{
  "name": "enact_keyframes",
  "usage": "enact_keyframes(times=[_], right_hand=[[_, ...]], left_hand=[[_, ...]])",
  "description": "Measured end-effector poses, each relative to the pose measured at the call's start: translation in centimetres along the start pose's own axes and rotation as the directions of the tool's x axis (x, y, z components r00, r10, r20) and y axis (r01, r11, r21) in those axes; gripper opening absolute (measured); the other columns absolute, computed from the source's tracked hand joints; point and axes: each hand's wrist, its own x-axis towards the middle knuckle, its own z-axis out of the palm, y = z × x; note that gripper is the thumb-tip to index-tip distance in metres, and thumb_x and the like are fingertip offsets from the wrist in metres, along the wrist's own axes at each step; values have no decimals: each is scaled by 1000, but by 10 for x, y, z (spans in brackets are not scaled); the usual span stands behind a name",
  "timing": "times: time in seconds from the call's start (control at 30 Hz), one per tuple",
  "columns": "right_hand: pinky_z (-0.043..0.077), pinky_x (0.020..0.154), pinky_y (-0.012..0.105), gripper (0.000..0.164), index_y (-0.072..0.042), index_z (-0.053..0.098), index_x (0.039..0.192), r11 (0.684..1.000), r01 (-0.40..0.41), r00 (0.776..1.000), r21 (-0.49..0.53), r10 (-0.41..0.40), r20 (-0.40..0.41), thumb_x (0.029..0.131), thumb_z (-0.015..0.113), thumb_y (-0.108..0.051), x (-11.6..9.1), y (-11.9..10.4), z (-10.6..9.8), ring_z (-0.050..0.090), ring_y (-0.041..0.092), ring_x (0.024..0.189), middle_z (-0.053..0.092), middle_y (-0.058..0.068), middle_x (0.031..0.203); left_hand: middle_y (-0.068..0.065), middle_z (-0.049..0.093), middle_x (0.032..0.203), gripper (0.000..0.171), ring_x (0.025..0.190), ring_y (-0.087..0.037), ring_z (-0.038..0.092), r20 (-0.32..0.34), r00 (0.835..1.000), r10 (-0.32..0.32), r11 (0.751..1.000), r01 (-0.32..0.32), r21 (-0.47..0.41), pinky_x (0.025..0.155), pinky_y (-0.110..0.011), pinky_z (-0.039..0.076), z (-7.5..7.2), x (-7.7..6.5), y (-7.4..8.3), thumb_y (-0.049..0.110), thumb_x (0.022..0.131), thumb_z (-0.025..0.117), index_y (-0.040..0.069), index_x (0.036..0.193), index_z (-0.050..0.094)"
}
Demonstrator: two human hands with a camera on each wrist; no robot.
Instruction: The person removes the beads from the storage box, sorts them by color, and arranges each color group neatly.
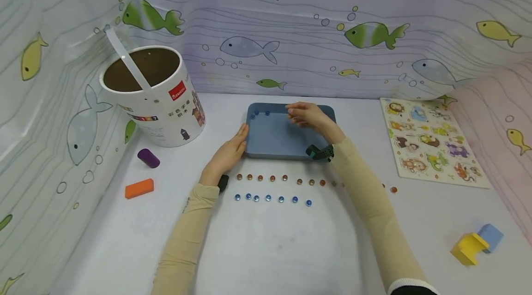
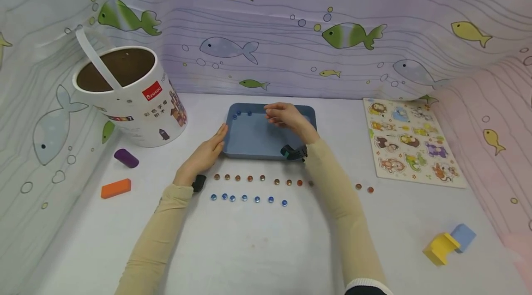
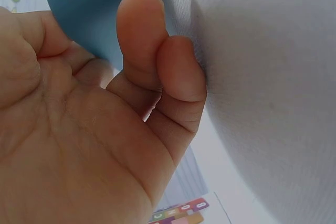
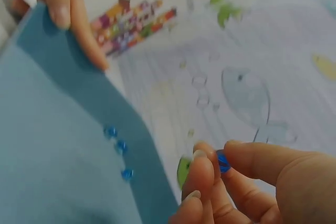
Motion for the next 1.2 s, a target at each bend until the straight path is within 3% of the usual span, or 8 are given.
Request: enact_keyframes(times=[0.1, 0.27, 0.53, 0.87, 1.03, 1.2], right_hand=[[46, 97, 45, 44, -6, 49, 141, 999, 41, 998, -19, -40, 51, 101, 52, -24, -15, -4, 5, 61, 22, 99, 65, -3, 100], [49, 86, 40, 40, -6, 50, 139, 996, 87, 986, -26, -82, 142, 102, 50, -22, -36, 2, 10, 61, 14, 86, 63, -5, 95], [53, 84, 38, 41, 2, 49, 136, 991, 124, 977, -58, -112, 180, 101, 51, -19, -69, 19, 9, 61, 19, 87, 65, 0, 95], [48, 70, 27, 42, 5, 48, 135, 994, 109, 971, -24, -102, 216, 101, 52, -20, -111, 48, -1, 57, 19, 80, 65, 2, 94], [47, 66, 30, 48, 9, 46, 134, 994, 107, 960, -11, -100, 261, 100, 55, -23, -133, 68, 0, 55, 18, 74, 63, 7, 88], [45, 63, 24, 44, 11, 50, 127, 996, 83, 946, 31, -88, 313, 98, 58, -21, -149, 86, 5, 54, 10, 71, 66, 0, 85]], left_hand=[[-7, 9, 164, 53, 150, -27, 19, -1, 1000, -1, 1000, 1, 0, 123, -43, 19, 1, 0, 0, 19, 106, 32, 10, 156, 14], [-7, 10, 164, 53, 149, -28, 20, -4, 1000, 4, 1000, -4, 13, 123, -45, 20, 1, 0, -1, 19, 106, 32, 10, 156, 15], [-4, 8, 164, 53, 149, -28, 21, 1, 1000, 7, 1000, -7, 13, 123, -44, 20, 2, 1, -2, 20, 106, 31, 11, 156, 15], [-4, 7, 164, 53, 150, -27, 19, -3, 1000, 6, 1000, -6, 5, 123, -43, 18, 2, 0, 0, 19, 106, 31, 10, 156, 14], [-4, 8, 164, 53, 150, -27, 19, -2, 1000, 5, 1000, -5, 1, 123, -43, 18, 1, -1, 1, 19, 106, 32, 9, 156, 15], [-7, 9, 164, 53, 149, -29, 19, -8, 1000, 12, 1000, -12, -2, 123, -45, 19, 1, 0, 1, 18, 106, 33, 8, 155, 16]])
